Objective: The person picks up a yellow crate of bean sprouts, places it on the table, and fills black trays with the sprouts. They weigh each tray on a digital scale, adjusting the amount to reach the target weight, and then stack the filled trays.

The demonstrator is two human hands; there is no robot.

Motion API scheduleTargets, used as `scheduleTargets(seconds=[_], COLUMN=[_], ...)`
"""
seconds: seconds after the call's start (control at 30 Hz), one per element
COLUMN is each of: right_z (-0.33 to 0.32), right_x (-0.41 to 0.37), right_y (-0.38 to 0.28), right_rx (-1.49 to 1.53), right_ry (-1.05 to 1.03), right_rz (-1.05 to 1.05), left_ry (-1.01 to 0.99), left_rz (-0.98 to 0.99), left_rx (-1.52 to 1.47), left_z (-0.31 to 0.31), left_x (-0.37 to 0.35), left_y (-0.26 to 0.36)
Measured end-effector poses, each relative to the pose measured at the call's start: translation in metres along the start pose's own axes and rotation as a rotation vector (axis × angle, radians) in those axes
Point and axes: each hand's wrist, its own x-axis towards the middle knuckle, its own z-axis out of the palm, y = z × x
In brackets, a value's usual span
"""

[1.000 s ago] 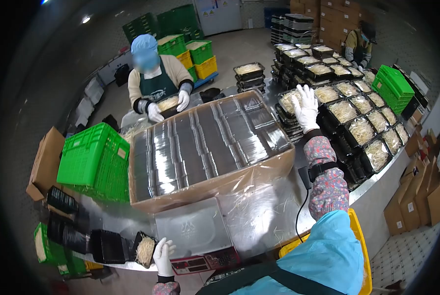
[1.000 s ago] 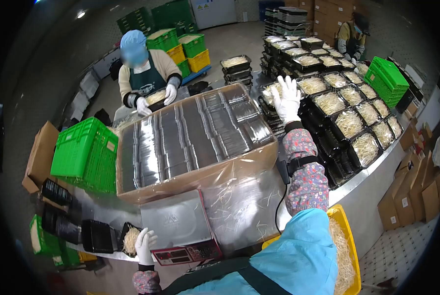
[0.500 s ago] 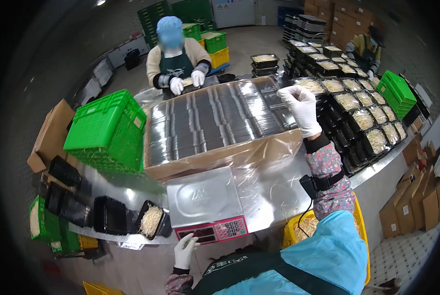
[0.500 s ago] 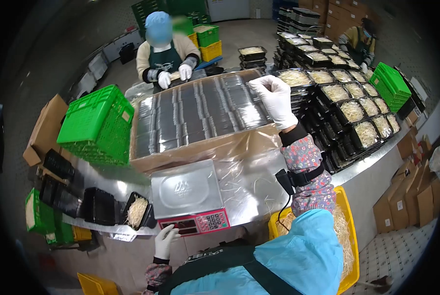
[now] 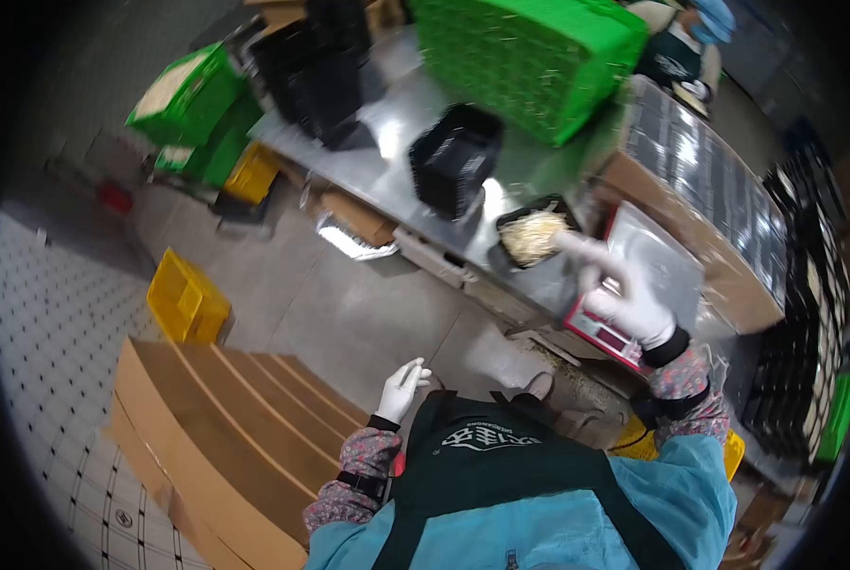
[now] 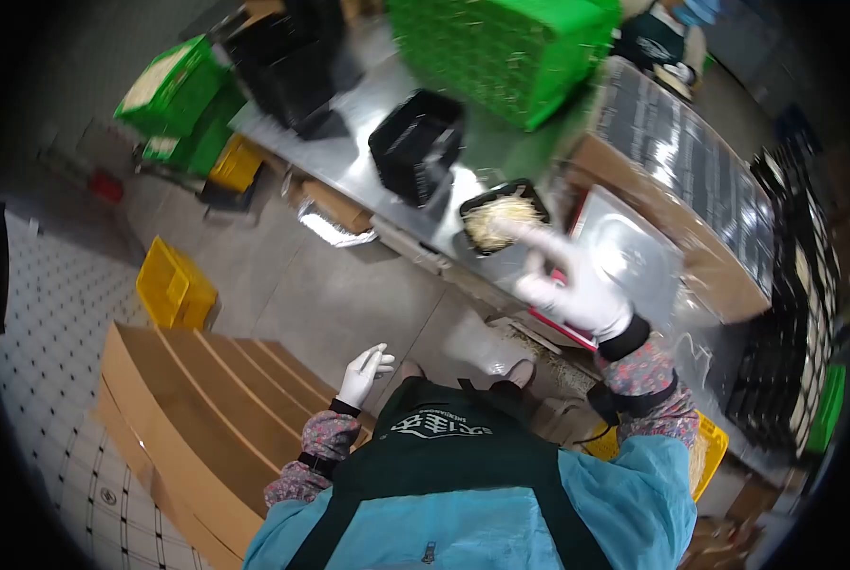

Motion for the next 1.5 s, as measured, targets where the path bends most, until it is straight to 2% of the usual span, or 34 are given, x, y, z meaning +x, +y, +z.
scheduleTargets(seconds=[0.03, 0.1, 0.17, 0.23, 0.33, 0.43, 0.5, 0.53, 0.63, 0.67, 0.73, 0.77, 0.83, 0.87, 0.93, 1.07, 1.2, 1.27, 1.3, 1.37, 1.43, 1.47, 1.5], right_z=[0.039, 0.121, 0.193, 0.232, 0.271, 0.294, 0.309, 0.315, 0.319, 0.314, 0.311, 0.311, 0.298, 0.298, 0.294, 0.302, 0.295, 0.294, 0.294, 0.296, 0.305, 0.312, 0.317], right_x=[0.023, 0.054, 0.060, 0.077, 0.105, 0.146, 0.186, 0.206, 0.267, 0.284, 0.310, 0.321, 0.338, 0.342, 0.340, 0.344, 0.344, 0.347, 0.347, 0.340, 0.334, 0.329, 0.320], right_y=[0.026, 0.091, 0.189, 0.232, 0.309, 0.385, 0.420, 0.457, 0.506, 0.535, 0.576, 0.584, 0.575, 0.596, 0.616, 0.577, 0.604, 0.607, 0.608, 0.615, 0.630, 0.624, 0.617], right_rx=[0.036, 0.158, 0.119, 0.144, -0.062, -0.221, -0.253, -0.091, 0.016, -0.214, -0.306, -0.305, -0.540, -0.616, -0.629, -0.652, -0.827, -0.857, -0.833, -0.501, 0.131, 0.493, 0.072], right_ry=[-0.160, -0.259, -0.283, -0.287, -0.170, 0.003, 0.184, 0.239, 0.423, 0.432, 0.548, 0.620, 0.638, 0.710, 0.686, 0.606, 0.569, 0.551, 0.548, 0.477, 0.320, 0.137, 0.237], right_rz=[0.102, 0.163, 0.216, 0.587, 0.683, 0.588, 0.618, 0.682, 0.663, 0.702, 0.740, 0.737, 0.874, 0.826, 0.867, 0.937, 0.728, 0.691, 0.700, 0.843, 1.042, 0.890, 0.760], left_ry=[0.099, 0.226, 0.292, 0.314, 0.371, 0.397, 0.373, 0.371, 0.374, 0.397, 0.442, 0.463, 0.512, 0.521, 0.540, 0.567, 0.568, 0.566, 0.561, 0.546, 0.542, 0.542, 0.542], left_rz=[-0.014, -0.065, -0.109, -0.165, -0.229, -0.322, -0.386, -0.390, -0.423, -0.445, -0.487, -0.511, -0.503, -0.502, -0.516, -0.501, -0.512, -0.525, -0.532, -0.550, -0.510, -0.487, -0.502], left_rx=[-0.017, -0.048, -0.071, -0.142, -0.263, -0.217, -0.234, -0.241, -0.283, -0.290, -0.303, -0.312, -0.331, -0.328, -0.339, -0.408, -0.395, -0.377, -0.371, -0.354, -0.317, -0.301, -0.326], left_z=[-0.024, -0.057, -0.079, -0.085, -0.076, -0.058, -0.044, -0.035, -0.015, -0.008, -0.003, 0.000, 0.006, 0.009, 0.012, 0.014, 0.015, 0.013, 0.012, 0.010, 0.010, 0.010, 0.010], left_x=[-0.002, -0.009, -0.025, -0.043, -0.060, -0.070, -0.073, -0.073, -0.075, -0.076, -0.071, -0.069, -0.066, -0.065, -0.062, -0.053, -0.046, -0.045, -0.043, -0.044, -0.045, -0.045, -0.046], left_y=[-0.017, -0.059, -0.107, -0.137, -0.181, -0.211, -0.223, -0.233, -0.256, -0.263, -0.266, -0.266, -0.275, -0.281, -0.282, -0.278, -0.279, -0.276, -0.276, -0.276, -0.283, -0.283, -0.282])
